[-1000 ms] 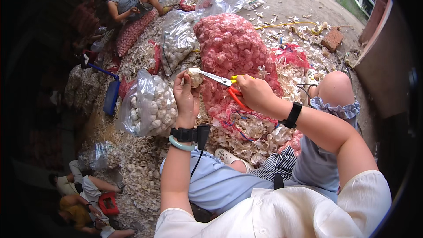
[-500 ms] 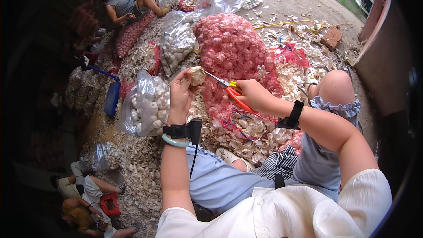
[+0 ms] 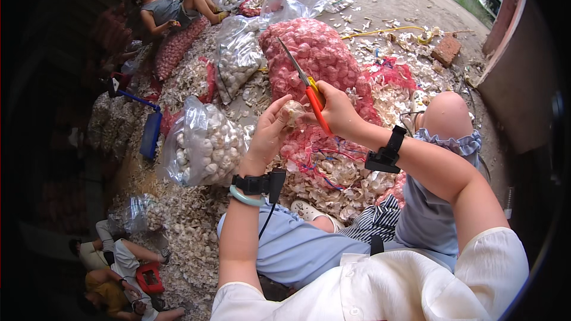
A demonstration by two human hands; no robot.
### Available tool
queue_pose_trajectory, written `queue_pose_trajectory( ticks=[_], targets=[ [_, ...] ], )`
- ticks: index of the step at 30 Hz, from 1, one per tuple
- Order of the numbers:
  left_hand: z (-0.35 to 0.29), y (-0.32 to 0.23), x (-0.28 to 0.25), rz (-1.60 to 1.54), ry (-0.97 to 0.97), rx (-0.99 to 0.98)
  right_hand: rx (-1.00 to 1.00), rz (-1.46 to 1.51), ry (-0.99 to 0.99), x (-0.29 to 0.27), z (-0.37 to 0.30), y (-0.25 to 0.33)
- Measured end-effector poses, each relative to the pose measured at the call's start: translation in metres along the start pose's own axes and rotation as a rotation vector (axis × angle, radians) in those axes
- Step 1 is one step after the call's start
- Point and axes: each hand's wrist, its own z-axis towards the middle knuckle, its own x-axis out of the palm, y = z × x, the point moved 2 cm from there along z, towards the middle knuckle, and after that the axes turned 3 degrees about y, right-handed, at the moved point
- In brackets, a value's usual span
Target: The person trims garlic bulbs by hand using shears, cutting off the roots and stems and peeling away the outer skin. They place the trimmed garlic into a plastic bag and pick up another bulb from a mesh bag to repeat the process.
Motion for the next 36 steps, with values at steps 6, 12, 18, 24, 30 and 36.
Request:
queue_pose_trajectory(
  ticks=[6,12,18,24,30,36],
  targets=[
    [0.001,0.01,-0.001,0.123,-0.053,0.018,0.095,0.35,0.016,0.01,0.006,-0.016],
    [-0.002,0.008,0.007,0.132,-0.049,0.079,0.3,0.783,0.011,0.002,0.006,-0.016],
    [0.0,0.006,0.01,0.101,-0.027,0.017,0.281,0.683,-0.071,0.004,0.005,-0.021],
    [0.004,0.006,0.015,-0.088,-0.094,0.024,0.158,0.506,0.013,0.005,0.001,0.0],
    [0.004,0.027,0.009,-0.187,-0.074,0.017,0.041,0.184,0.028,0.004,-0.01,-0.015],
    [-0.004,0.03,0.005,-0.142,-0.138,0.075,0.09,0.207,0.136,0.006,-0.011,-0.009]
  ],
)
